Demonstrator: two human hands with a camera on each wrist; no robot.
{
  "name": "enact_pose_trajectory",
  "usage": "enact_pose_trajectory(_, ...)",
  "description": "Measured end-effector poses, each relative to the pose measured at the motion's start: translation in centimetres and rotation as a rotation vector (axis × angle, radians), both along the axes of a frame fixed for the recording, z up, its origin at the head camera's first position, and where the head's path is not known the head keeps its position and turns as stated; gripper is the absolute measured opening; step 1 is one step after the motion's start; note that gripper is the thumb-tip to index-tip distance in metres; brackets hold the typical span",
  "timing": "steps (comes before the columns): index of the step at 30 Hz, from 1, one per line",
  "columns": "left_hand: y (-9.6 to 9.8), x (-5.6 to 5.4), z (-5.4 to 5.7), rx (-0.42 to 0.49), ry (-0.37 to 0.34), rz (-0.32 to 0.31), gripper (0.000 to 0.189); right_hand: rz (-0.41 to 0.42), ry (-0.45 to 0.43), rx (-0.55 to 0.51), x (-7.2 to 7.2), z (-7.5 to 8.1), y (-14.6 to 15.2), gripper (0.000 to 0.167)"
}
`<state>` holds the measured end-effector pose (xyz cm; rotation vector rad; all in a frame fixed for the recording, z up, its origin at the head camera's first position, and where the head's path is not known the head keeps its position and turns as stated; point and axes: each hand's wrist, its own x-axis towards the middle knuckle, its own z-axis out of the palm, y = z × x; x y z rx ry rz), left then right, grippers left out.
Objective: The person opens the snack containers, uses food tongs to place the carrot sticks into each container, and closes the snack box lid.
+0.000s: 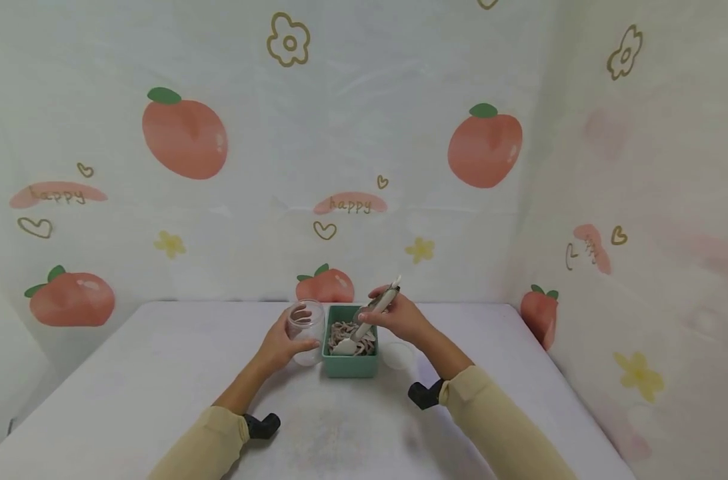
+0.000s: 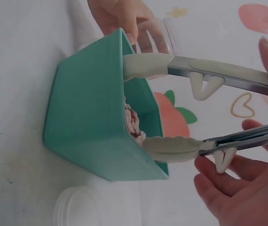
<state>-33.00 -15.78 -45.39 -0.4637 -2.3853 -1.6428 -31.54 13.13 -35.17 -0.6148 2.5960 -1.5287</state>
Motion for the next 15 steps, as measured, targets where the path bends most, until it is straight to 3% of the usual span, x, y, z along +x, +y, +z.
enact_pose_trajectory(4,-0.5,0.0,0.0,0.003,-0.008,-0.008,0.085,0.026,0.013,0.011,0.0,-0.3,-0.2,0.058)
enact_pose_trajectory(11,-0.2,0.0,0.0,-0.005,-0.003,0.012,0.085,-0.001,0.157,0.017,0.3,-1.1,0.5,0.051)
enact_pose_trajectory(15,-0.1,0.0,0.1,-0.007,-0.007,0.005,0.086,-0.02,0.193,-0.029,0.2,-1.3,0.9,0.045)
